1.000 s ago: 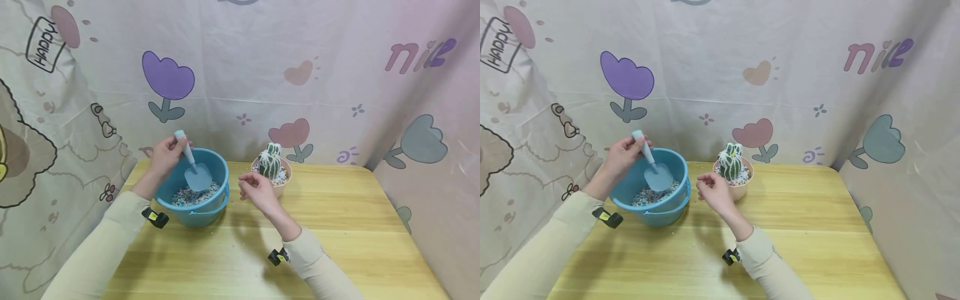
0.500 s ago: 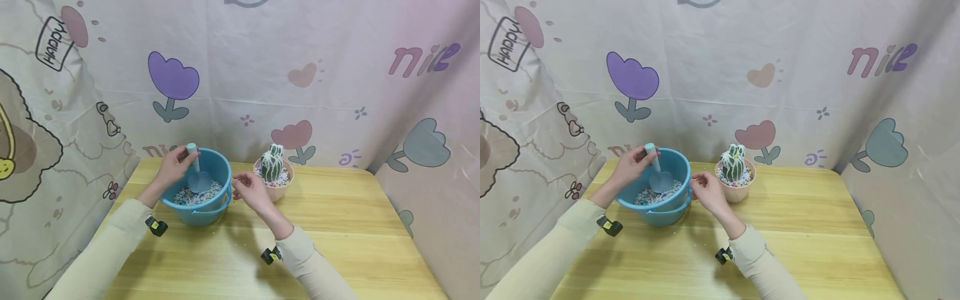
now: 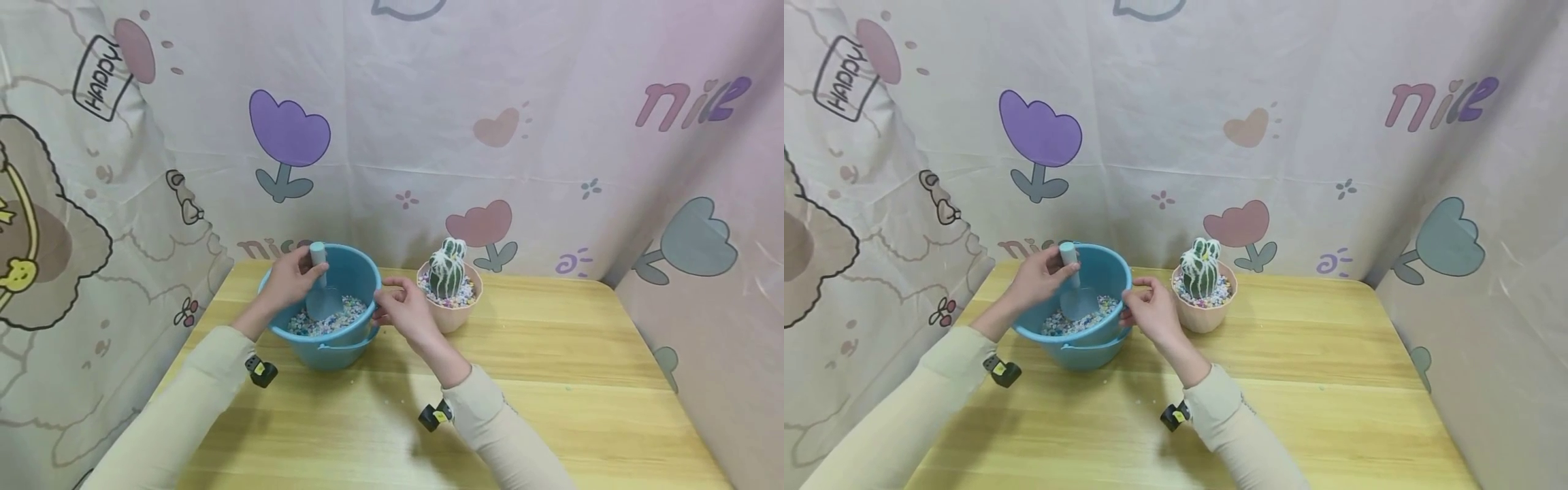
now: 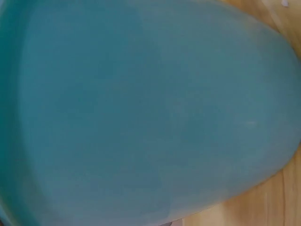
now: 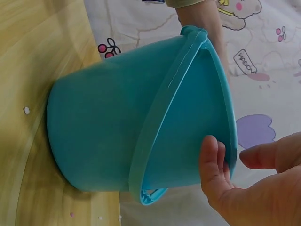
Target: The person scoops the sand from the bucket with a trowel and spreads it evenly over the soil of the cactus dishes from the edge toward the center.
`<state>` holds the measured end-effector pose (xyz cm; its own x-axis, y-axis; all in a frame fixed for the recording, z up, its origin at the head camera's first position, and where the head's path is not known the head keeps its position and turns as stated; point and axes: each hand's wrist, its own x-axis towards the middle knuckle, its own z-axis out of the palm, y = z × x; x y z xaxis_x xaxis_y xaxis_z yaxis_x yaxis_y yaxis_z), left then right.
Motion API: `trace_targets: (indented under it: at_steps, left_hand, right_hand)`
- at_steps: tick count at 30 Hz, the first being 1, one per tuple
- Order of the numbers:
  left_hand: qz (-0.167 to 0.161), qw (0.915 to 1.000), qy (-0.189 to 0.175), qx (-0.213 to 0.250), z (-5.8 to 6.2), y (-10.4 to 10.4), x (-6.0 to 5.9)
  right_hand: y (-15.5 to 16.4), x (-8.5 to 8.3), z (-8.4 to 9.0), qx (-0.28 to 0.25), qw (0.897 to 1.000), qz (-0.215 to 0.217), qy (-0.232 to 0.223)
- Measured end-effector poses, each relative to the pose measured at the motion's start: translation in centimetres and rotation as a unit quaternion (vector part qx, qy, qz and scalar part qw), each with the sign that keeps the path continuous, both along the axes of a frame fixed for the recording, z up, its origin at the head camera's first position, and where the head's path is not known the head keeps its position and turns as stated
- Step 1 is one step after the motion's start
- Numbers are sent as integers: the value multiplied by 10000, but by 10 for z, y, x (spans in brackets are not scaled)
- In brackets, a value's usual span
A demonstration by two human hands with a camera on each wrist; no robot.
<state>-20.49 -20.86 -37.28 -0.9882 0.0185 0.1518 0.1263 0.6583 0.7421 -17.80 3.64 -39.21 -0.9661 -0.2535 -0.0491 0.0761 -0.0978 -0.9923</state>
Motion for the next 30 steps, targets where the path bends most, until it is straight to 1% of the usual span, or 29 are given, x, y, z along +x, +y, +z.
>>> trace_targets:
  at_steps: [3,7,12,16,20,23,30]
  left_hand:
    - [58,9998,-152,-152,-1,0,0]
    - [142,9995,-245,-131,0,1,0]
    - [165,9994,-267,-131,1,0,-4]
    - [183,9994,-264,-145,0,1,-7]
    - [265,9988,-356,-192,-1,3,-12]
    - [317,9983,-432,-224,-1,3,-14]
    - [363,9975,-522,-301,-2,0,-16]
  right_hand:
    - [-2,-1,0,-34,9999,-24,-104]
    - [-3,-2,0,-90,9998,14,-166]
    - [-3,-3,0,-176,9995,103,-237]
    - [-3,-4,0,-168,9994,94,-291]
    - [-2,-4,2,-61,9996,60,-271]
    - [-2,-5,2,-94,9996,91,-266]
    - [-4,-7,-2,-150,9996,99,-214]
